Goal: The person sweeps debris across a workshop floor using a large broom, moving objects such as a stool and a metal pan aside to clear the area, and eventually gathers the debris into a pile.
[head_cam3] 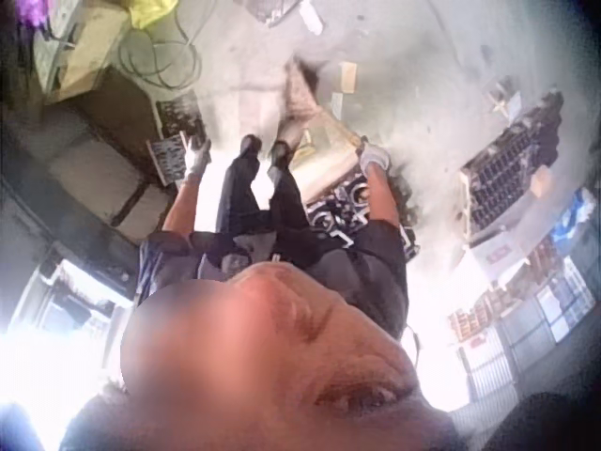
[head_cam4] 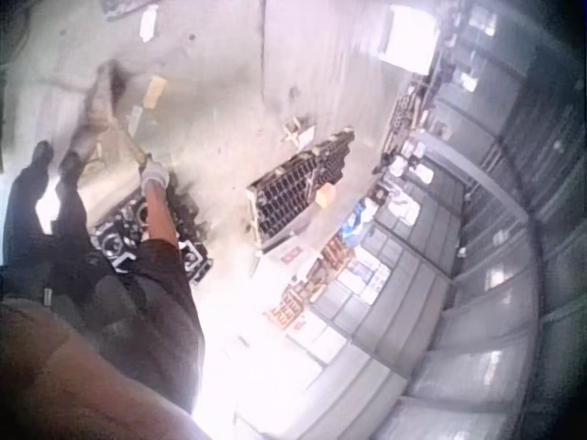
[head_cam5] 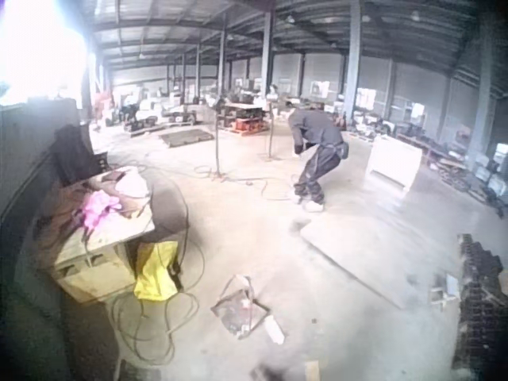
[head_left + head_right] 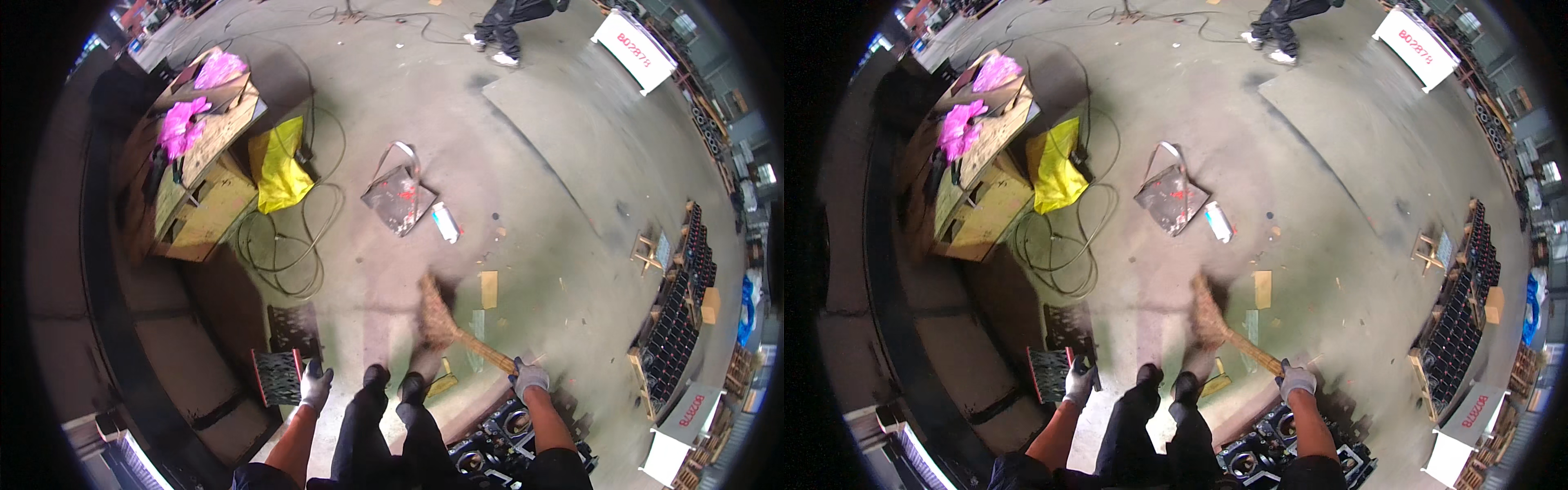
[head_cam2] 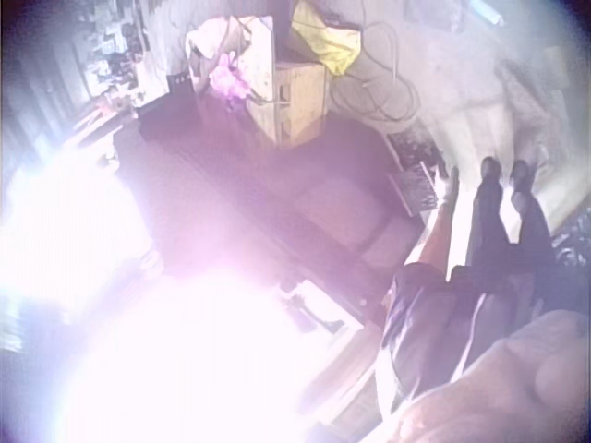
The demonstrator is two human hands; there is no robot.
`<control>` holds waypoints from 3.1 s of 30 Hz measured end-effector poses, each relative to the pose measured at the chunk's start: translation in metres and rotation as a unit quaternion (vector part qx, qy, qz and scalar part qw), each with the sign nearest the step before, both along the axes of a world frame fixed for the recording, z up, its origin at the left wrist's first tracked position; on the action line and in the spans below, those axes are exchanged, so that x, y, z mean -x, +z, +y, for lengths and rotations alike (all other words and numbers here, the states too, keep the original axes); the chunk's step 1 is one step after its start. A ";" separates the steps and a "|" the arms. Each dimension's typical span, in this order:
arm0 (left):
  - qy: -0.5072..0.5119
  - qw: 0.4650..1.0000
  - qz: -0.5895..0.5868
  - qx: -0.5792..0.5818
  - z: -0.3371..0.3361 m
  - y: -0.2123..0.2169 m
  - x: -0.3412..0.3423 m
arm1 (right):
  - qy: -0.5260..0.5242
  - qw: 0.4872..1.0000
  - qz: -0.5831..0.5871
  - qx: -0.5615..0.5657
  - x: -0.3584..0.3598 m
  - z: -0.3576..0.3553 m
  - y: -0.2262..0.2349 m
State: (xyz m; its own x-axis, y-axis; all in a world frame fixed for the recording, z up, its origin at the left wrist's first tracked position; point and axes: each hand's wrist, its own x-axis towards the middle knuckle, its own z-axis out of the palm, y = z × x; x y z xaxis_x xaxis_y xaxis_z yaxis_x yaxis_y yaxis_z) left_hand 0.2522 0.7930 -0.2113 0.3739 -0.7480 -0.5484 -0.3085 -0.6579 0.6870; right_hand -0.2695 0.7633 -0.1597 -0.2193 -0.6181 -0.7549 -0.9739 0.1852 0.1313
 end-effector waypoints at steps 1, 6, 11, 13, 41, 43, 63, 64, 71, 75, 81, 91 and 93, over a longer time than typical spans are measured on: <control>-0.011 0.998 0.043 0.046 -0.044 0.021 0.026 | -0.029 0.999 0.015 0.016 0.008 -0.010 0.008; -0.202 0.958 -0.089 0.184 -0.194 0.013 0.096 | -0.251 0.938 -0.111 0.211 0.035 0.027 0.016; -0.049 0.985 0.121 0.116 -0.366 0.034 0.167 | -0.405 0.881 -0.216 0.120 -0.009 0.054 0.056; -0.090 0.986 0.111 0.090 -0.424 0.047 0.190 | -0.395 0.881 -0.185 0.183 -0.041 0.066 0.057; -0.287 0.957 -0.025 -0.042 -0.447 0.095 0.022 | -0.419 0.895 -0.152 -0.002 -0.114 -0.134 0.098; -0.330 0.933 -0.133 -0.050 -0.438 0.111 0.023 | -0.360 0.917 -0.168 -0.039 -0.105 -0.160 0.072; -0.654 0.680 -0.327 -0.050 -0.419 0.069 -0.050 | -0.510 0.825 -0.172 0.173 -0.061 -0.171 0.018; -0.688 0.649 -0.323 -0.024 -0.428 0.072 -0.041 | -0.466 0.855 -0.171 0.152 -0.083 -0.105 -0.004; -0.776 0.511 -0.361 -0.087 -0.460 0.066 -0.015 | -0.909 0.186 -0.366 0.071 -0.238 0.058 0.058; -0.825 0.390 -0.408 -0.021 -0.471 0.026 -0.032 | -0.932 0.282 -0.224 0.041 -0.302 0.091 0.090; -0.807 0.342 -0.480 -0.026 -0.492 0.020 0.000 | -0.935 -0.092 -0.291 0.179 -0.389 0.178 0.003; -0.851 0.407 -0.329 0.036 -0.528 0.058 0.035 | -0.657 0.725 -0.100 0.178 -0.339 0.079 -0.140; -0.842 0.452 -0.294 0.028 -0.541 0.062 0.027 | -0.788 0.550 -0.143 0.238 -0.309 0.009 -0.166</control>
